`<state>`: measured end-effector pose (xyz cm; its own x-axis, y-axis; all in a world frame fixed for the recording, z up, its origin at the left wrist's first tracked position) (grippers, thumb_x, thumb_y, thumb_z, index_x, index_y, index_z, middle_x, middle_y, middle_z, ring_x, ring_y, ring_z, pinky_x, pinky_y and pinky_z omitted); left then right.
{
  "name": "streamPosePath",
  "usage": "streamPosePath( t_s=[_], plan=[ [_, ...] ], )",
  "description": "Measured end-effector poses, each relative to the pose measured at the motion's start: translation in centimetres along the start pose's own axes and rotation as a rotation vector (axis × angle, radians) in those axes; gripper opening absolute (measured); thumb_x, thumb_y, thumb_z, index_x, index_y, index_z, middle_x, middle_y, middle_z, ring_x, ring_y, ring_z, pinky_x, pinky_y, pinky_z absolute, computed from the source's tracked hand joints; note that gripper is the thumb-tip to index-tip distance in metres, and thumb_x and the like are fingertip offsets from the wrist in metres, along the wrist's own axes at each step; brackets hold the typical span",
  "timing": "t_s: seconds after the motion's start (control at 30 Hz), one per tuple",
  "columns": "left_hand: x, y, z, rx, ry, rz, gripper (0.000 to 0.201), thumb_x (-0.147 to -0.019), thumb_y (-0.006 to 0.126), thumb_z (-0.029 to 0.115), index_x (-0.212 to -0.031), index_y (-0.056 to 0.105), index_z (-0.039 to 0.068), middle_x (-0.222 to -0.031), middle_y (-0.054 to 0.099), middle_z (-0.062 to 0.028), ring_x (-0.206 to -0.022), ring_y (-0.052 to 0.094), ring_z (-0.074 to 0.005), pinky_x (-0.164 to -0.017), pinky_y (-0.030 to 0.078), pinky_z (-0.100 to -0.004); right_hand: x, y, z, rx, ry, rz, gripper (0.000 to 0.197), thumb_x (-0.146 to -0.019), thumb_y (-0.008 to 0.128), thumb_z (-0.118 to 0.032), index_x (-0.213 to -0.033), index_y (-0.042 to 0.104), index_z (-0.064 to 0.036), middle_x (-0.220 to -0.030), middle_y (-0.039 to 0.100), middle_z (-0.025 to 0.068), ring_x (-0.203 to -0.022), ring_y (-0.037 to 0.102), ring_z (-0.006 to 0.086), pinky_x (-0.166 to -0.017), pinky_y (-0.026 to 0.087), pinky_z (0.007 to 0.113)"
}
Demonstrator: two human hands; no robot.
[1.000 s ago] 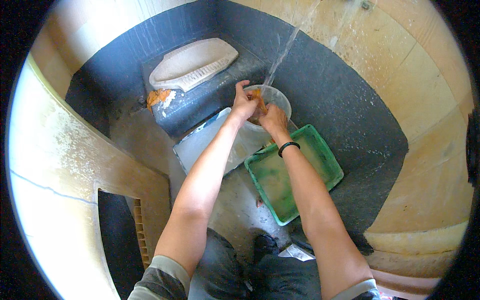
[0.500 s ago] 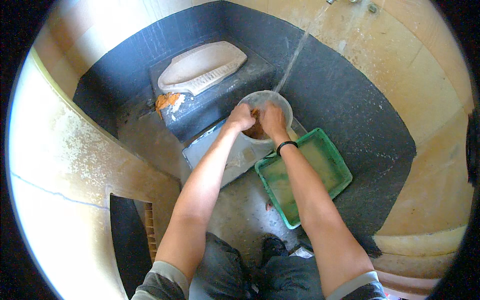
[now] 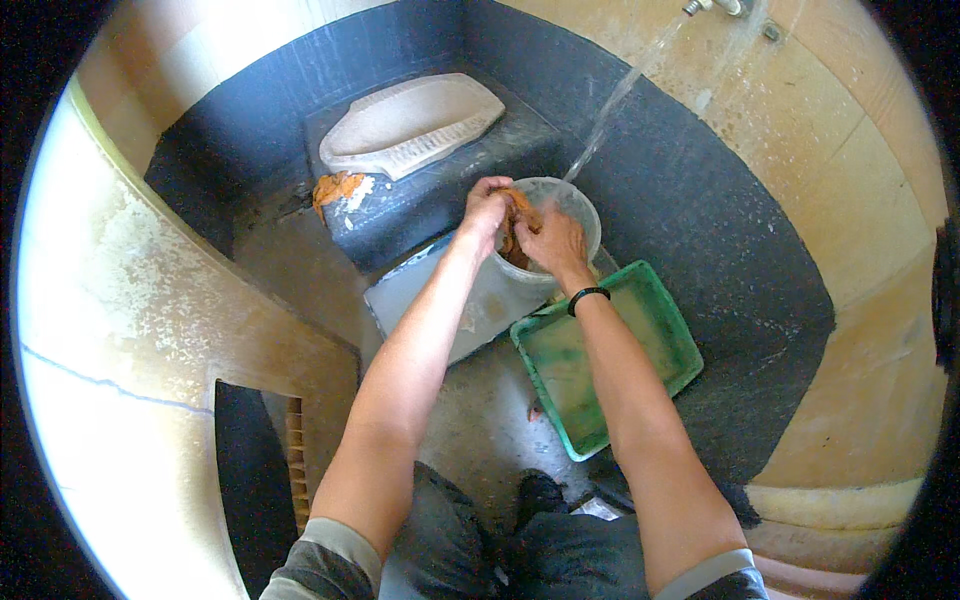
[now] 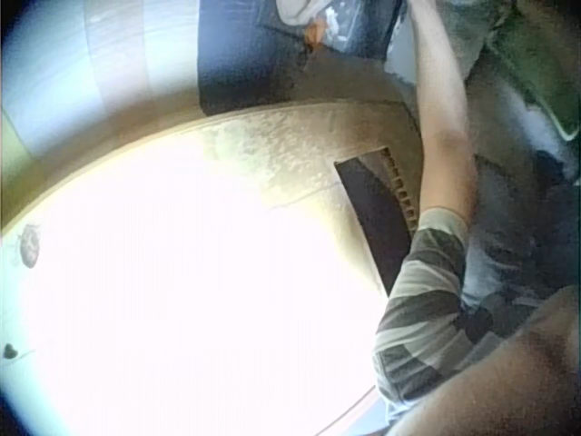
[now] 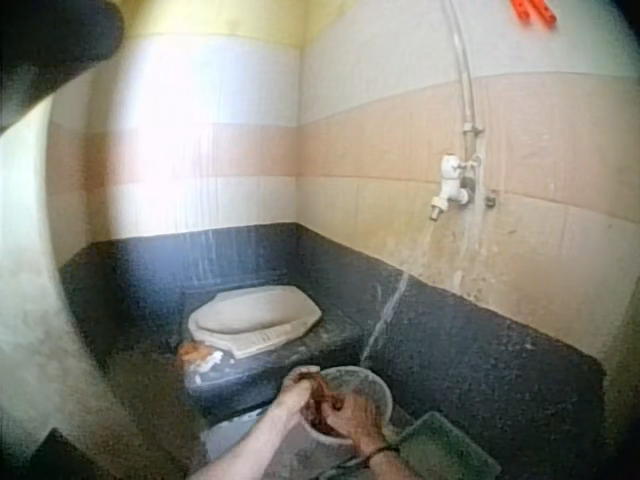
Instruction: The person cleans a yellow cloth by rinsing it in a bucket of water under a running tap in a small room, wringing it out, and then walking back through a cluttered workspace.
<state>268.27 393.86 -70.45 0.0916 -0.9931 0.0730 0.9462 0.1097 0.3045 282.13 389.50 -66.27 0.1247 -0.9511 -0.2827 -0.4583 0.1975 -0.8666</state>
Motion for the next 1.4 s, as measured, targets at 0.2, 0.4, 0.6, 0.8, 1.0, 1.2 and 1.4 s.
streamPosePath(
  t_s=[0.2,0.4,0.6,0.8,1.0,1.2,1.4],
  plan=[
    [0.0,0.1,0.0,-0.808,0.229,-0.111,0.041,-0.078,0.065,0.008,-0.118,0.06,0.0,-0.113,0.065,-0.0175,-0.108,0.061,-0.0283,-0.092,0.049,-0.0377,-1.2,0.6,1.9,-0.308,0.019,0.223,0.029,-0.082,0.062,-0.023,-0.103,0.059,-0.0019,-0.087,0.068,0.0251,-0.085,0.064,0.045,-0.078,0.049,0.052],
    [2.3,3.0,1.2,-1.206,0.174,-0.2,0.035,-0.085,0.056,0.019,-0.115,0.065,0.003,-0.12,0.064,-0.0222,-0.107,0.062,-0.038,-0.092,0.049,-0.0446,-0.2,-0.8,2.9,-0.416,0.181,0.33,0.026,-0.082,0.062,-0.021,-0.1,0.06,-0.0022,-0.095,0.067,0.0258,-0.091,0.064,0.0441,-0.08,0.048,0.051],
    [0.6,0.1,0.0,-0.498,0.056,-0.13,0.021,-0.084,0.061,0.01,-0.103,0.066,0.003,-0.096,0.069,-0.0112,-0.089,0.065,-0.02,-0.078,0.051,-0.0334,0.7,-0.1,-0.8,-0.384,-0.145,0.213,0.027,-0.08,0.063,-0.021,-0.102,0.064,-0.0049,-0.093,0.068,0.0225,-0.09,0.064,0.0437,-0.078,0.05,0.049],
    [0.5,-0.7,0.9,-0.849,0.178,-0.204,0.029,-0.077,0.059,0.004,-0.105,0.068,0.003,-0.095,0.07,-0.0091,-0.088,0.065,-0.0182,-0.074,0.053,-0.0336,-0.5,1.2,3.1,-0.254,0.049,0.188,0.028,-0.074,0.07,-0.025,-0.098,0.071,-0.0106,-0.077,0.069,0.018,-0.079,0.066,0.0413,-0.071,0.051,0.049],
    [1.8,-0.1,-1.1,-0.648,0.049,-0.064,0.023,-0.077,0.06,0.001,-0.099,0.066,0.005,-0.088,0.069,-0.0134,-0.081,0.066,-0.0225,-0.066,0.052,-0.0361,0.8,-0.7,-0.1,-0.278,-0.154,0.195,0.033,-0.072,0.072,-0.023,-0.102,0.07,-0.0101,-0.095,0.069,0.0216,-0.091,0.065,0.0405,-0.081,0.05,0.048],
    [0.6,2.9,-2.3,-0.041,-0.144,-0.178,0.029,-0.08,0.061,-0.003,-0.107,0.053,0.001,-0.098,0.063,-0.011,-0.084,0.063,-0.0221,-0.069,0.054,-0.036,-0.4,1.5,3.9,-0.291,-0.018,0.123,0.026,-0.079,0.065,-0.016,-0.102,0.066,-0.0044,-0.1,0.068,0.0233,-0.095,0.063,0.0429,-0.085,0.049,0.05],
    [-0.4,1.3,-6.2,0.232,-0.323,-0.208,0.037,-0.099,0.045,0.037,-0.119,0.06,0.009,-0.112,0.065,-0.0064,-0.097,0.062,-0.0233,-0.081,0.054,-0.0413,-0.5,0.3,1.4,-0.426,-0.07,0.432,0.02,-0.086,0.058,-0.018,-0.095,0.064,-0.0007,-0.097,0.067,0.0254,-0.093,0.062,0.0447,-0.082,0.047,0.052]
  ],
)
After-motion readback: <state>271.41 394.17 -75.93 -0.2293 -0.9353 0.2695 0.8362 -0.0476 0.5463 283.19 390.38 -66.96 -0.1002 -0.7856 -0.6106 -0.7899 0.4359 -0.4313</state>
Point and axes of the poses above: each hand's wrist, its own x-axis away from the middle knuckle, its own y-axis out of the palm, z = x × y, the point moved 5 cm from there along -x, towards the middle knuckle
